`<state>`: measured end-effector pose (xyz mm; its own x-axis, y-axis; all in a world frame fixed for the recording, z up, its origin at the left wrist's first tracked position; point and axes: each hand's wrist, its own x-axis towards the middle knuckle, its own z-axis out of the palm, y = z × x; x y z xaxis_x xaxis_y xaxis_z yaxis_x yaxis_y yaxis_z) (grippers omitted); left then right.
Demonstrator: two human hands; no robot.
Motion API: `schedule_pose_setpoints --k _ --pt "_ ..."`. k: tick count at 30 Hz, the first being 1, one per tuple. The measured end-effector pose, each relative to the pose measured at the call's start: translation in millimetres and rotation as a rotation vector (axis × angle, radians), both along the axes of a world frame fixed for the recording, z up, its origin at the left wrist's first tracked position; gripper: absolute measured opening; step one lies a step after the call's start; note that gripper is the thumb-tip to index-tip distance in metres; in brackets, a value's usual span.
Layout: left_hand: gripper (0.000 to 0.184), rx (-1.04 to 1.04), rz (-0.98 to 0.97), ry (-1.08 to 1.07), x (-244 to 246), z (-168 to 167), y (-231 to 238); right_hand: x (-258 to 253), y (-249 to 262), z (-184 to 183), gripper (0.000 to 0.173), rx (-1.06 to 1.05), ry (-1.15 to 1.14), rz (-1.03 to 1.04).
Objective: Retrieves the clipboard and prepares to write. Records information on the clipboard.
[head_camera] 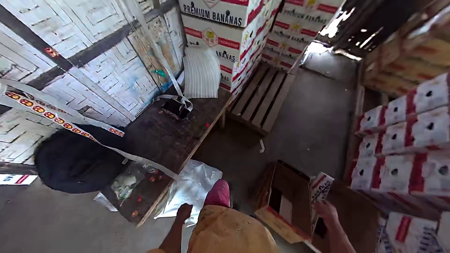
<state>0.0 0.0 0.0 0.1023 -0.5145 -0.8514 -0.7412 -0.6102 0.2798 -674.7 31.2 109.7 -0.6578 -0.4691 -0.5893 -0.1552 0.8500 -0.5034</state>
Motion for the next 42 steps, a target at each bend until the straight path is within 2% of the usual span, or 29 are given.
schedule_pose_setpoints --k 2,4,7,9,11,14,20,22,27,31,34,36,38,40,42 --pt "0.048 0.006 0.247 0.003 -12.6 0.2 1.5 -12.3 -94.7 20.0 0.047 -0.085 0.019 0.024" --pt "0.048 0.086 0.327 -0.007 -32.4 -1.5 -3.4 0.3 -181.2 25.1 0.045 -0.156 -0.037 0.066" --pt "0.045 0.203 0.401 0.002 -60.6 -5.4 -33.6 61.4 -288.1 13.6 0.043 -0.186 -0.208 0.1" --pt "0.045 0.177 0.482 0.036 -80.5 -16.7 -74.6 106.5 -349.5 2.8 0.043 -0.121 -0.329 0.169" --pt "0.047 0.099 0.51 0.091 -96.7 -26.6 -126.7 145.0 -402.9 -7.4 0.043 -0.031 -0.388 0.353" --pt "0.045 -0.058 0.545 0.173 -109.9 -14.7 -231.3 187.2 -492.7 -1.8 0.04 0.042 -0.36 0.67" --pt "0.041 -0.32 0.676 0.264 -116.7 17.9 -413.3 281.7 -700.4 17.7 0.043 0.037 -0.096 1.307" --pt "0.042 -0.323 0.77 0.271 -118.7 22.8 -451.4 336.1 -770.8 18.5 0.047 0.032 -0.023 1.525" --pt "0.041 -0.364 1.026 0.165 -140.8 23.6 -497.4 503.1 -921.6 -3.9 0.047 -0.123 0.017 1.913" --pt "0.039 -0.336 1.177 0.18 -155.7 45.5 -555.8 611.7 -1006.1 -61.5 0.048 -0.284 0.032 2.018" --pt "0.042 -0.396 1.193 0.225 -141.0 58.4 -624.0 649.8 -1047.1 -117.3 0.061 -0.318 0.16 2.152" --pt "0.045 -0.428 1.185 0.249 -118.7 69.1 -678.3 640.7 -1058.2 -147.9 0.064 -0.292 0.223 2.174" --pt "0.046 -0.479 1.142 0.238 -93.7 76.4 -732.2 608.8 -1054.8 -167.3 0.053 -0.371 0.273 2.139" --pt "0.045 -0.553 1.082 0.193 -67.2 76.8 -785.6 578.9 -1052.8 -165.8 0.038 -0.367 0.317 2.146" --pt "0.042 -0.597 1.025 0.164 -42.3 67.4 -831.5 562.1 -1056.3 -153.0 0.034 -0.262 0.335 2.184"
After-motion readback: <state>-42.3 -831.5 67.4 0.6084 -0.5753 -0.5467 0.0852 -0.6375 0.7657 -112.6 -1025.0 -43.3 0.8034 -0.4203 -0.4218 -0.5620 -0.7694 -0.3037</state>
